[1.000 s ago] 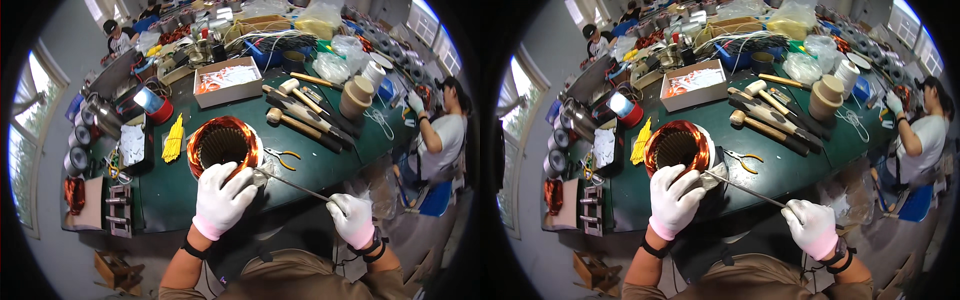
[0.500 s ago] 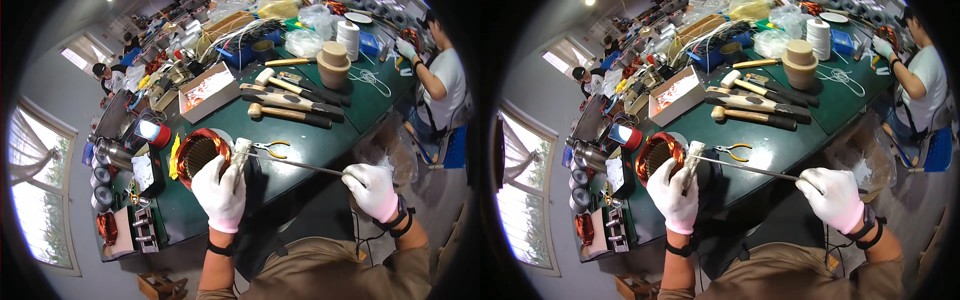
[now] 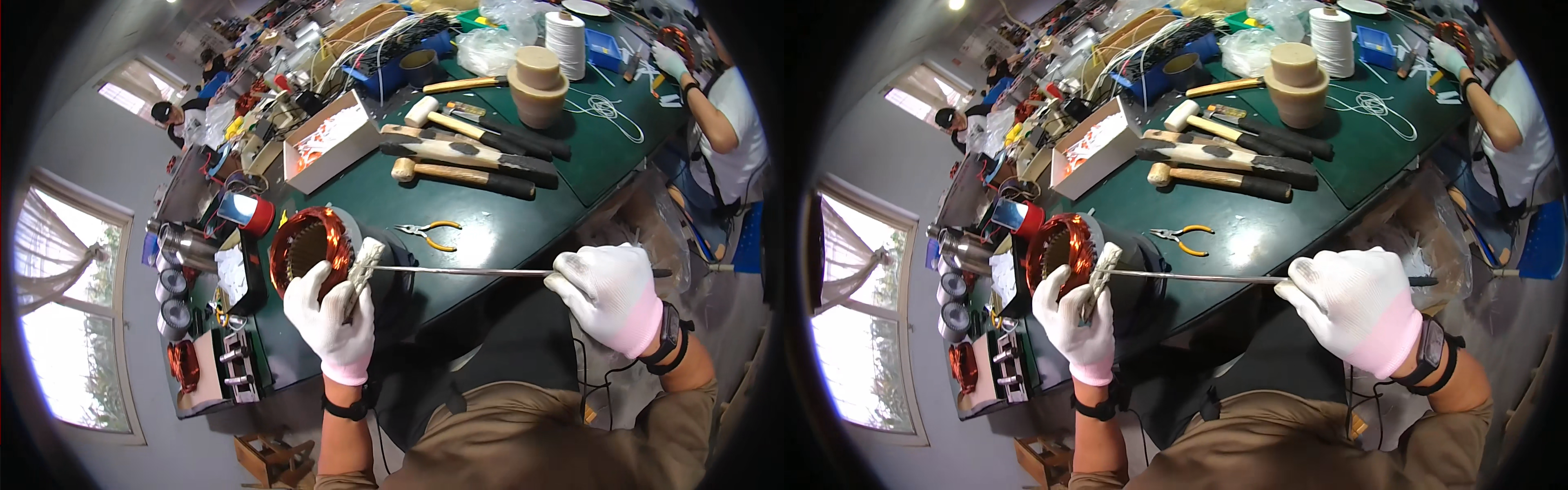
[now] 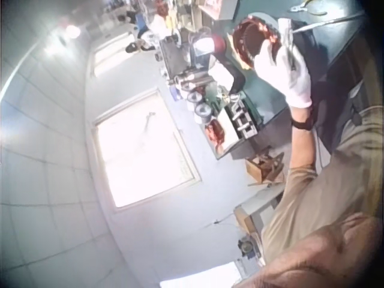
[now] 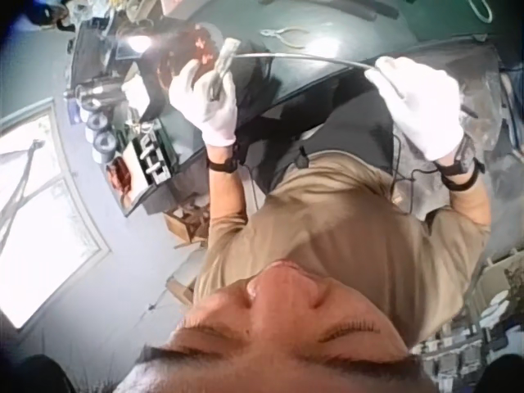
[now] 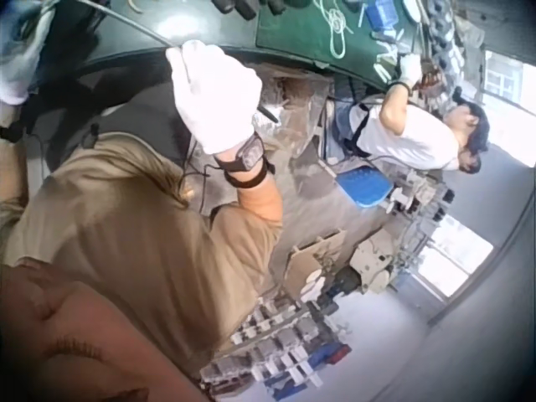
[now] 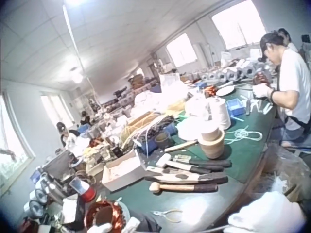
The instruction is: Manually assemble and inspect the winding components of a motor stator using hand tools.
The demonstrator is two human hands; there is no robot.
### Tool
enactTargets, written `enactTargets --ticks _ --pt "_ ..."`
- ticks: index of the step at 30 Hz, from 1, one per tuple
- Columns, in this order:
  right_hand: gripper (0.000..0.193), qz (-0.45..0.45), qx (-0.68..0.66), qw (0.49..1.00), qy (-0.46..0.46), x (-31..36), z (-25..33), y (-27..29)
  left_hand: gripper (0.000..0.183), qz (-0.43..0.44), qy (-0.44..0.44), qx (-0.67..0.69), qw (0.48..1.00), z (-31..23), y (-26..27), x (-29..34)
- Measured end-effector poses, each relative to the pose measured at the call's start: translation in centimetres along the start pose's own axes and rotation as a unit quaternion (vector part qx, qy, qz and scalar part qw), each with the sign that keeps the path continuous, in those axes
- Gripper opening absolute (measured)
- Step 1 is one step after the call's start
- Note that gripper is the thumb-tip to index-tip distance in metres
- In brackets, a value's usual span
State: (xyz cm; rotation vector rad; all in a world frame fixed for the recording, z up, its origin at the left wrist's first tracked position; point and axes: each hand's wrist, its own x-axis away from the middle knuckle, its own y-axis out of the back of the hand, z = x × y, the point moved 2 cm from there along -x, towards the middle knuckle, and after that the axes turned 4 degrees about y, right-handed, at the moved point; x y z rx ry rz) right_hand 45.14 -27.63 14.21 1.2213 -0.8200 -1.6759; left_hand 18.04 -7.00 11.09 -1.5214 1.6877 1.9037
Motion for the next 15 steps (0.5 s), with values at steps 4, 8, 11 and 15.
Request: enactTargets --ticks 4,8,11,15 --pt "0.024 0.023 0.088 0.995 0.038 -2.1 1.0 0.9 0.031 -0.057 -0.043 -0.001 0.997 0.3 -0.6 0.4" --pt "0.024 0.019 0.11 0.993 0.044 -3.2 1.3 1.8 0.032 -0.028 -0.029 -0.05 0.998 -0.8 -1.5 -0.7" --pt "0.024 0.027 0.14 0.989 0.048 -3.5 1.6 1.8 0.033 -0.031 -0.012 -0.04 0.999 -0.8 -1.4 -0.5" --pt "0.022 0.021 0.167 0.982 0.081 -4.3 2.5 2.0 0.034 -0.004 0.01 -0.02 1.0 -0.3 -1.1 -0.4"
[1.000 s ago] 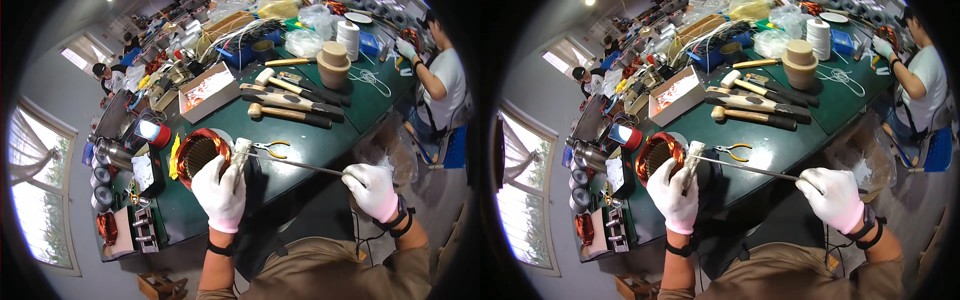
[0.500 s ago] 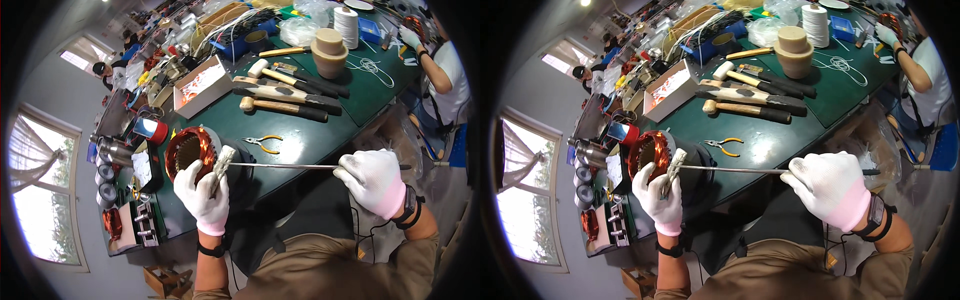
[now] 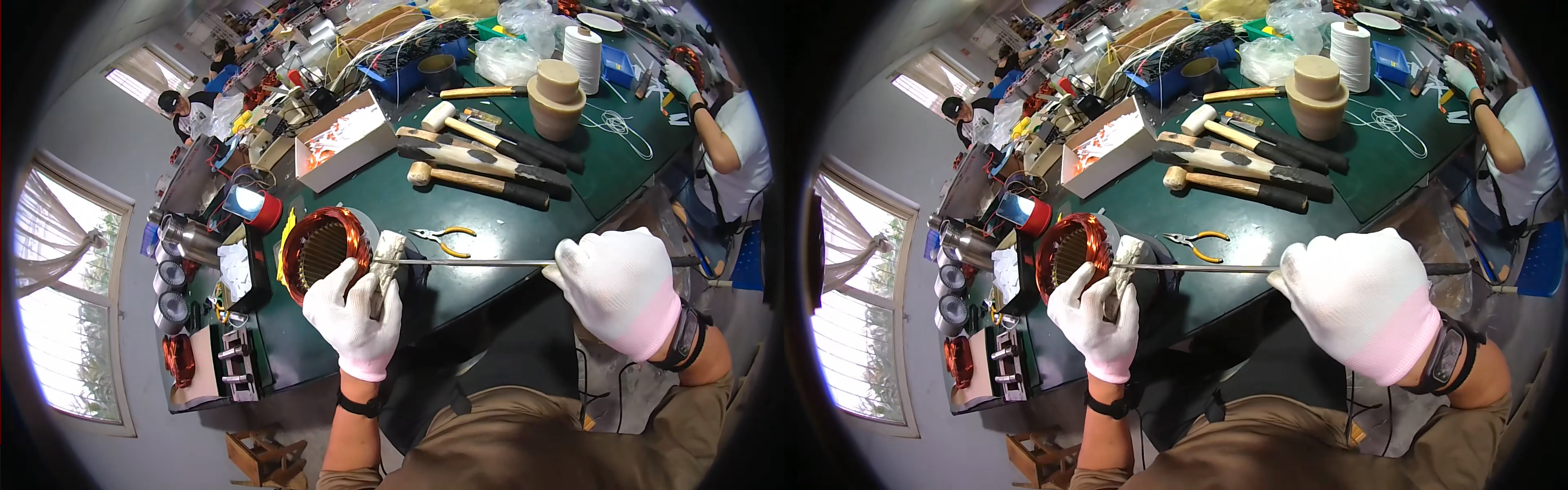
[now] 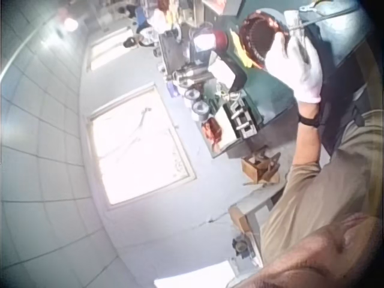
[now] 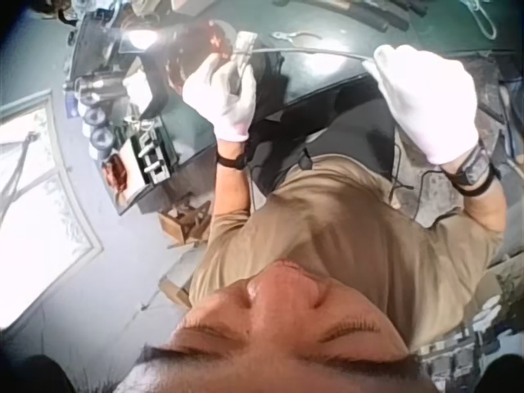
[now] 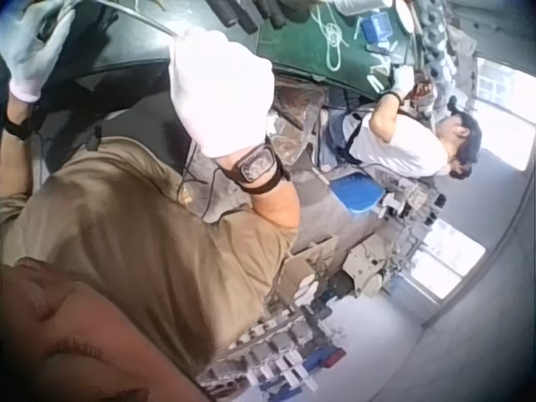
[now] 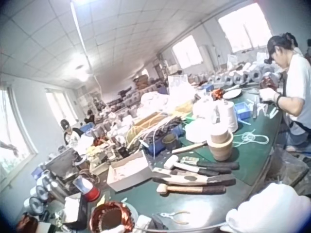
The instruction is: Manually assemble and inspect the winding components of a motor stator using hand tools.
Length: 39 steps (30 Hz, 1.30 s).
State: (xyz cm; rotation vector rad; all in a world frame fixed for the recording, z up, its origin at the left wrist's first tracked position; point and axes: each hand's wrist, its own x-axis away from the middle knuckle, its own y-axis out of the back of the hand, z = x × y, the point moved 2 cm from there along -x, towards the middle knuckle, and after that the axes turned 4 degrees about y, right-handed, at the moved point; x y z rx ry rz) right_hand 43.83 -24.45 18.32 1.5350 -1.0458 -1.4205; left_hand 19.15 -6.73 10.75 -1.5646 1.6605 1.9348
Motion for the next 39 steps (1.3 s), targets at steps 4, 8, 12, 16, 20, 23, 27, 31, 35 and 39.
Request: enactTargets --ticks 4,8,12,16,20,23,27,31,35,39 --pt "0.021 0.015 0.02 1.0 0.019 -1.2 0.9 1.0 0.034 0.005 -0.005 0.019 1.0 0.5 0.6 0.3" --pt "0.022 0.017 0.039 0.998 0.047 -2.0 1.6 1.4 0.032 -0.01 -0.015 0.045 0.999 1.4 0.4 0.6" --pt "0.023 0.033 0.023 0.999 0.021 -1.2 2.3 0.5 0.031 0.001 -0.013 0.037 0.999 1.0 0.5 0.2" --pt "0.029 0.066 0.049 0.995 -0.06 -1.6 5.2 2.7 0.03 -0.008 -0.024 0.03 0.999 1.0 0.2 0.3" --pt "0.027 0.053 0.072 0.996 -0.011 -2.7 4.5 3.8 0.03 0.006 -0.018 0.033 0.999 1.0 0.5 -0.3" --pt "0.026 0.074 0.059 0.995 -0.015 -3.1 4.0 4.2 0.03 -0.01 -0.039 0.043 0.998 1.4 0.4 -0.2" --pt "0.027 0.089 0.104 0.991 -0.003 -3.7 4.3 4.9 0.032 -0.013 -0.035 0.04 0.999 1.5 0.5 -0.3" --pt "0.029 0.177 0.102 0.978 -0.042 -4.5 4.7 5.7 0.034 -0.014 -0.054 0.04 0.998 1.9 0.6 -0.3" --pt "0.03 0.219 0.127 0.966 -0.057 -4.9 5.0 7.0 0.034 0.007 -0.043 0.071 0.997 1.4 0.4 -1.1" --pt "0.029 0.174 0.143 0.974 -0.025 -5.7 5.6 5.7 0.03 -0.027 -0.067 0.061 0.996 2.1 0.8 -1.5"
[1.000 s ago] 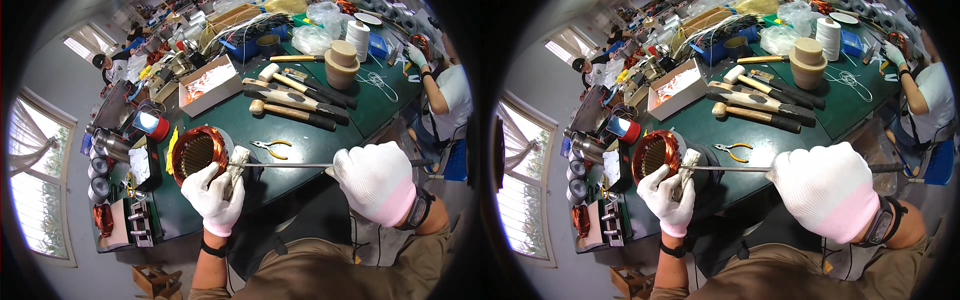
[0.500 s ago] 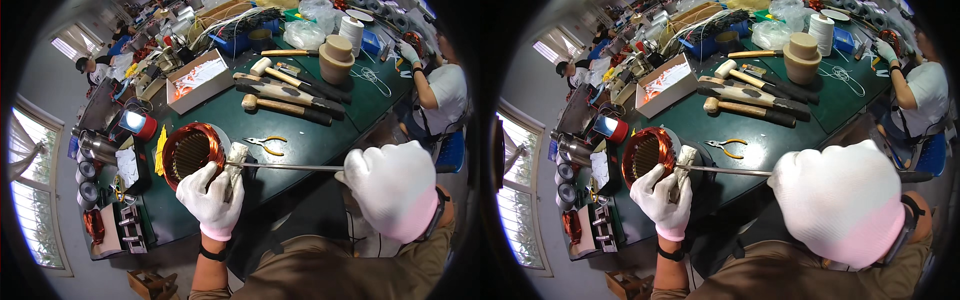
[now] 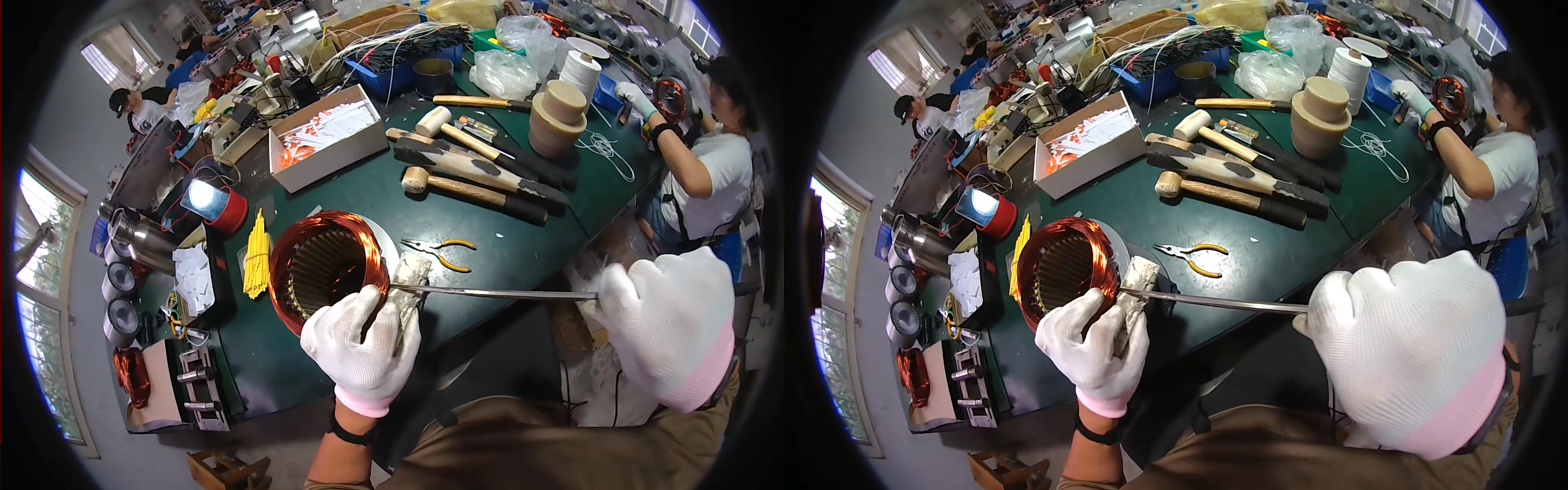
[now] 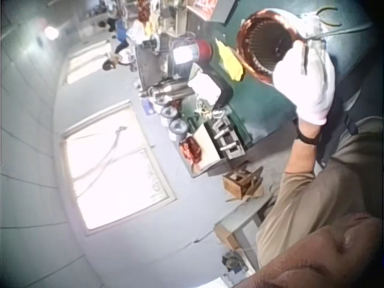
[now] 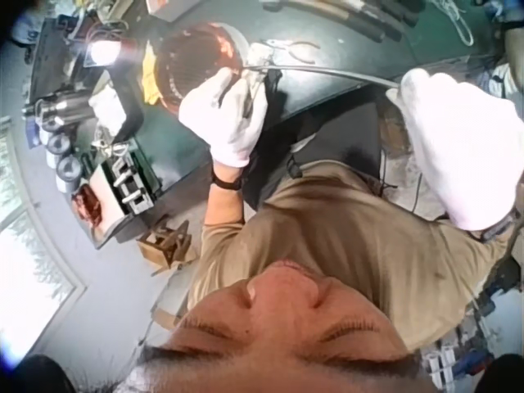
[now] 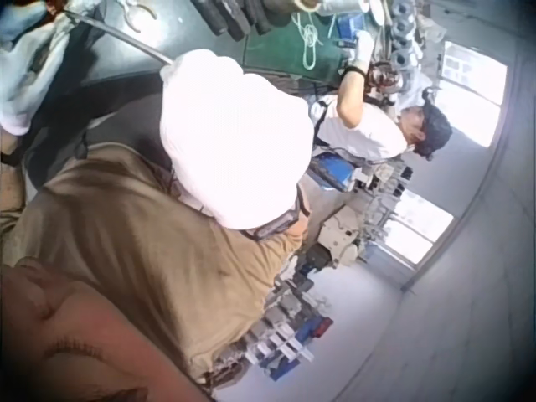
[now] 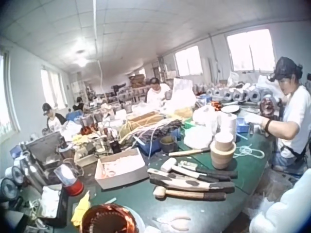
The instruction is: Manually assemble and inspect the winding components of a motor stator using hand tools.
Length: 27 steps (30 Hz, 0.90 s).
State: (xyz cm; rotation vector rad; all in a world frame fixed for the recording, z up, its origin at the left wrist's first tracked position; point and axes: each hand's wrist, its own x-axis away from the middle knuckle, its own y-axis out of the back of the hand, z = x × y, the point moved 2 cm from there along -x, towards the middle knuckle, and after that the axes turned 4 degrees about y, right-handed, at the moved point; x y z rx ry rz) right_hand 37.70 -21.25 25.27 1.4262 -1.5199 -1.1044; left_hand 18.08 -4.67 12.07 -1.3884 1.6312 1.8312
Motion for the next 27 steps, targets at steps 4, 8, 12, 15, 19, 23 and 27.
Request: enactTargets --ticks 4,8,12,15,19,23,27 --pt "0.028 -0.021 -0.009 1.0 0.011 -0.3 0.0 0.1 0.029 -0.012 0.005 -0.001 1.0 0.1 0.2 -0.2" --pt "0.027 -0.098 -0.125 0.986 0.045 -0.2 -2.4 -7.7 0.035 0.012 0.006 0.036 0.999 -0.1 -0.4 -0.1" --pt "0.028 -0.11 -0.143 0.982 0.05 -1.0 -2.9 -10.1 0.034 0.025 0.015 0.017 0.999 -0.3 -1.0 0.0" --pt "0.029 -0.164 -0.122 0.977 0.057 -3.0 -2.4 -8.9 0.032 0.009 0.022 0.012 1.0 -0.4 -1.4 -0.1" --pt "0.028 -0.186 -0.14 0.969 0.087 -5.0 -2.2 -9.2 0.038 0.013 0.03 -0.035 0.999 -1.0 -0.9 -0.1" --pt "0.027 -0.202 -0.208 0.953 0.092 -5.8 -3.6 -12.4 0.054 0.096 0.076 0.117 0.985 0.3 1.6 -0.4" --pt "0.016 -0.229 -0.302 0.922 0.081 -8.7 -5.1 -15.3 0.033 0.182 0.058 0.112 0.975 5.3 2.9 -0.2"
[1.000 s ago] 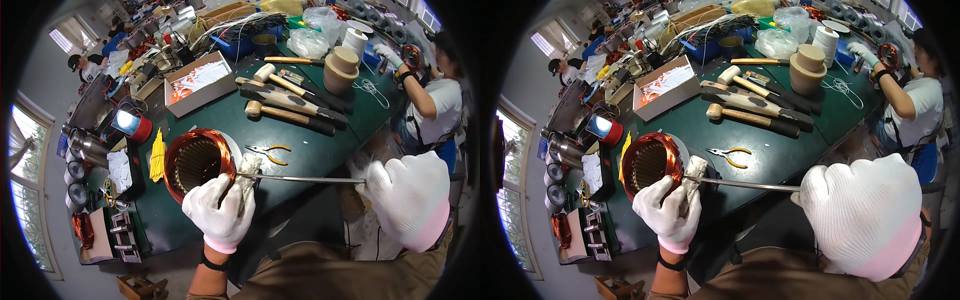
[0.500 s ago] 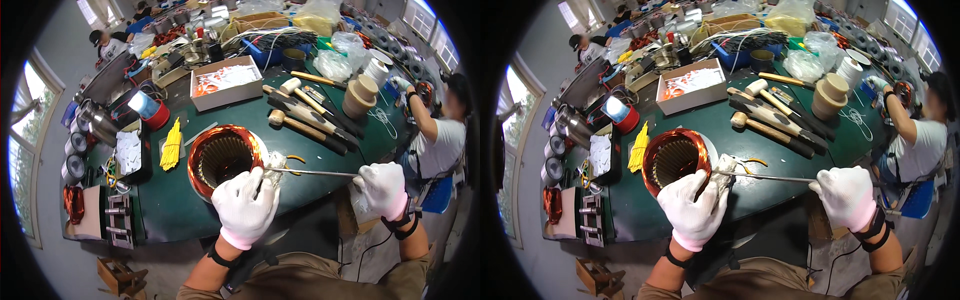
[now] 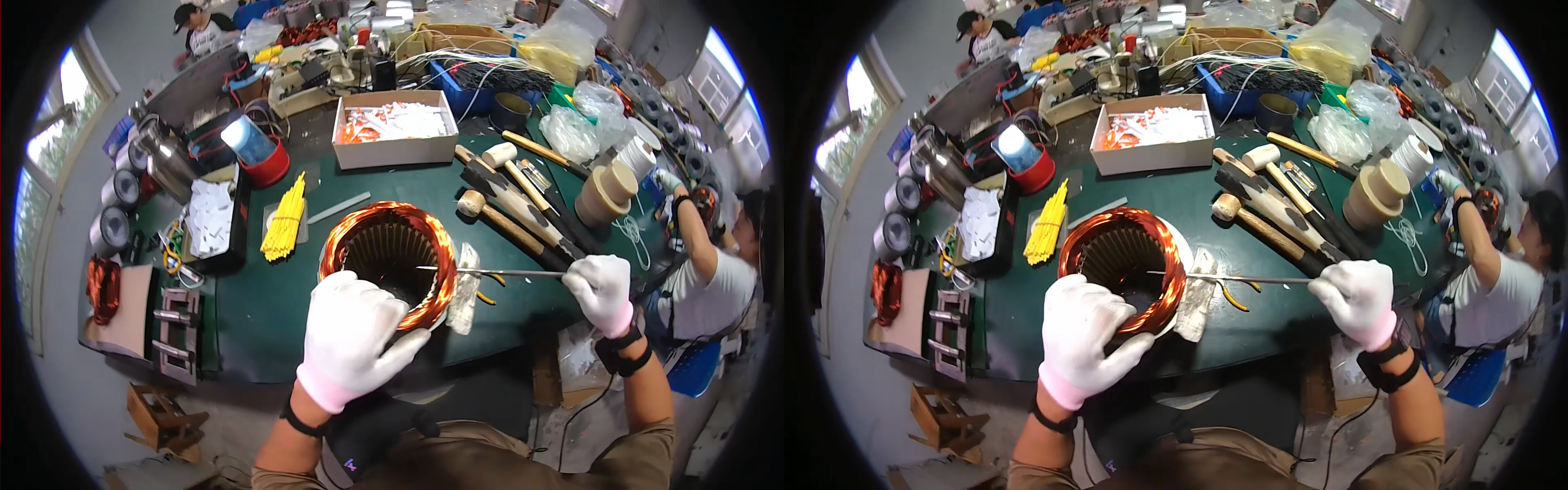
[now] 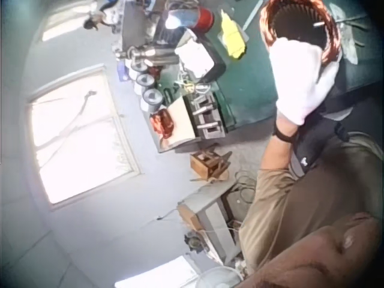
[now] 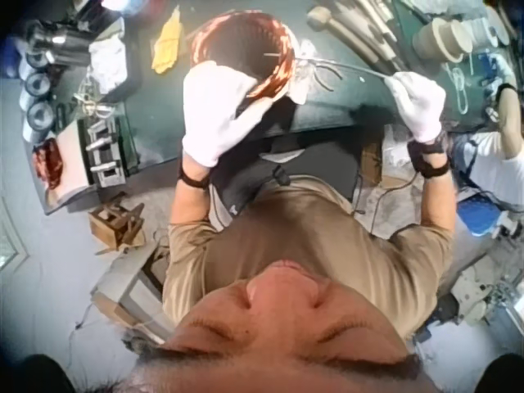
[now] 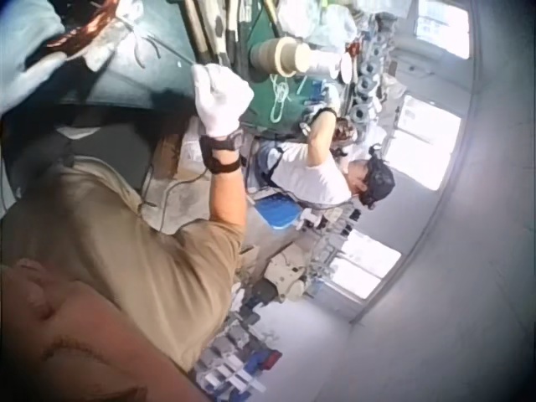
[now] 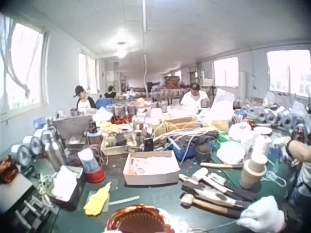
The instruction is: Manually assemble and inspect the winding components of a motor stator using hand tools.
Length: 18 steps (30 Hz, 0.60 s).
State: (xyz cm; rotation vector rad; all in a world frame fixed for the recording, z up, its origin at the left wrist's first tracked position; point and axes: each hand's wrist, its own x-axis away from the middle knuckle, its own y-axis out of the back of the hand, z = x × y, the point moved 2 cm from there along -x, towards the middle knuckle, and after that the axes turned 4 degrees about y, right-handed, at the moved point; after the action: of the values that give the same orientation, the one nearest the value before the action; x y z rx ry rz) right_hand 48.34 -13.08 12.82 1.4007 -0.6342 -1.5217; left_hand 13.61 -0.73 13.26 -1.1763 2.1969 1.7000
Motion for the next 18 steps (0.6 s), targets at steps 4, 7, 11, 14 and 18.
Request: enactTargets --ticks 4,7,11,14,18 --pt "0.018 -0.057 -0.117 0.988 -0.08 -2.6 -4.0 -3.0 0.03 -0.114 -0.01 0.003 0.993 0.4 -1.8 0.4" --pt "0.032 -0.07 -0.15 0.974 -0.155 -4.4 -6.4 -5.4 0.034 -0.054 0.014 -0.01 0.998 0.4 -2.1 0.7" --pt "0.037 -0.05 -0.16 0.969 -0.181 -6.1 -7.5 -7.0 0.035 -0.125 -0.009 -0.019 0.992 0.6 -3.0 1.3" --pt "0.041 -0.052 -0.19 0.959 -0.205 -6.4 -7.8 -7.9 0.029 -0.111 -0.026 -0.023 0.993 1.0 -3.1 1.2" --pt "0.038 -0.051 -0.225 0.948 -0.218 -5.7 -8.1 -9.7 0.024 -0.142 -0.047 -0.011 0.989 1.3 -3.8 1.3"
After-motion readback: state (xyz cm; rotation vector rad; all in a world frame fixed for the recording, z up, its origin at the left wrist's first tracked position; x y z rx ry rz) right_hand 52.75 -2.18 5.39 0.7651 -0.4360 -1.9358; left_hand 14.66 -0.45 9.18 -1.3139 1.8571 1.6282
